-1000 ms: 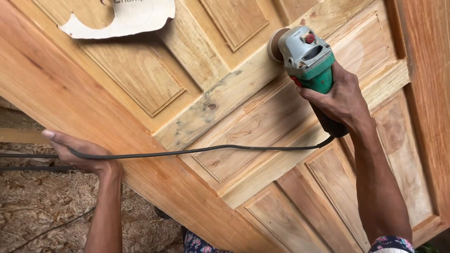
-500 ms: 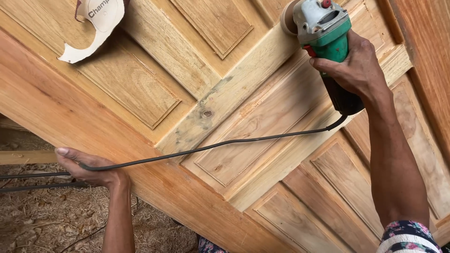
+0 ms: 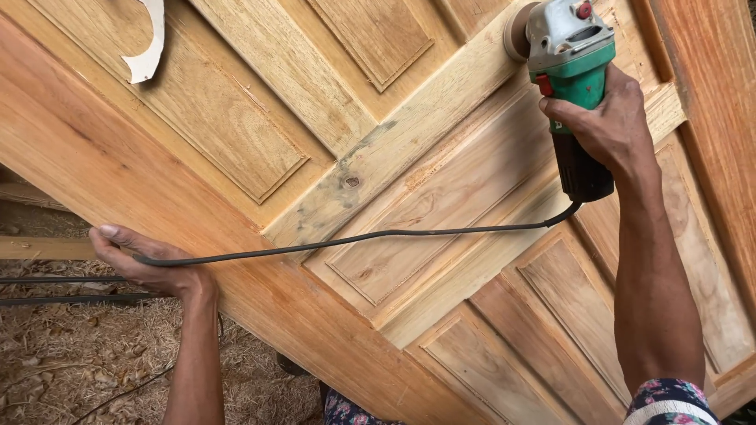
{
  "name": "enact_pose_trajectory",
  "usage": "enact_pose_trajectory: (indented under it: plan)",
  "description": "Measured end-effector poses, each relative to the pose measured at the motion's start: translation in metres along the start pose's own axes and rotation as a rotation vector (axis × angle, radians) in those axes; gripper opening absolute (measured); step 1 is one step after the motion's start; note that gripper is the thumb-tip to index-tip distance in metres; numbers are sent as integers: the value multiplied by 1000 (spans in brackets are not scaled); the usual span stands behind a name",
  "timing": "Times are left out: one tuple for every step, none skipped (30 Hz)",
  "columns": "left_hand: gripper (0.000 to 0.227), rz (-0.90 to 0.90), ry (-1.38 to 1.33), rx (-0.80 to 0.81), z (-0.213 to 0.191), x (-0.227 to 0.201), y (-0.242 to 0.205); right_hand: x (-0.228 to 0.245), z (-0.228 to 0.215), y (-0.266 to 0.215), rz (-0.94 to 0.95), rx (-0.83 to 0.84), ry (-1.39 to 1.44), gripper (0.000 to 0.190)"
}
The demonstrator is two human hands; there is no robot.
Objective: Sanding a wooden door using a power sander to smooth the surface.
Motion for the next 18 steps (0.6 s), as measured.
enact_pose_trajectory:
  plan:
    - [67,-29,-42,4,1,1,0,2,3,-6,13,12,7,42]
    - [67,-56,-83,10,1,2,1,4,6,-12,28,24,16,43]
    - [67,-59,-82,9,2,3,2,3,9,-18,27,26,14,43]
    - [65,-40,-92,-6,2,3,2,3,13,-22,0,35,21,45]
    - [62,-21,-101,-20,2,4,3,4,16,-27,-28,45,27,47]
    - [62,-25,-97,-23,2,2,2,6,19,-33,-29,51,24,47]
    - [60,9,-131,-15,2,-2,2,9,23,-38,-21,62,3,48]
    - [57,45,-163,-12,2,-5,3,13,27,-42,-16,74,-16,50]
    - [57,43,-158,-18,2,-8,3,14,31,-45,-22,81,-17,50]
    - [55,58,-137,-26,1,-11,3,15,35,-49,-25,80,-24,49]
    - [54,73,-115,-33,0,-14,4,17,39,-53,-27,79,-31,48]
    - [54,68,-103,-41,1,-7,3,18,43,-57,-33,92,-32,48]
    - [56,12,-93,-48,2,2,3,21,47,-60,-66,97,-45,49]
    - [61,-42,-85,-59,2,11,4,25,52,-64,-102,100,-56,50]
    - [61,-45,-74,-69,-1,10,3,32,57,-70,-110,112,-55,50]
    - [68,-106,-88,-68,0,9,3,38,61,-76,-111,121,-50,51]
    - [75,-168,-103,-67,1,9,2,45,64,-82,-113,129,-46,53]
    - [75,-170,-98,-71,0,4,2,47,69,-86,-116,135,-47,53]
Point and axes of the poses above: each hand's wrist, its own y-axis towards the middle knuckle, its own z-axis out of the palm, x = y × z, the point moved 4 cm from there along y, towards the middle knuckle, and after that the axes turned 2 degrees about -y, right-handed, at the moved point
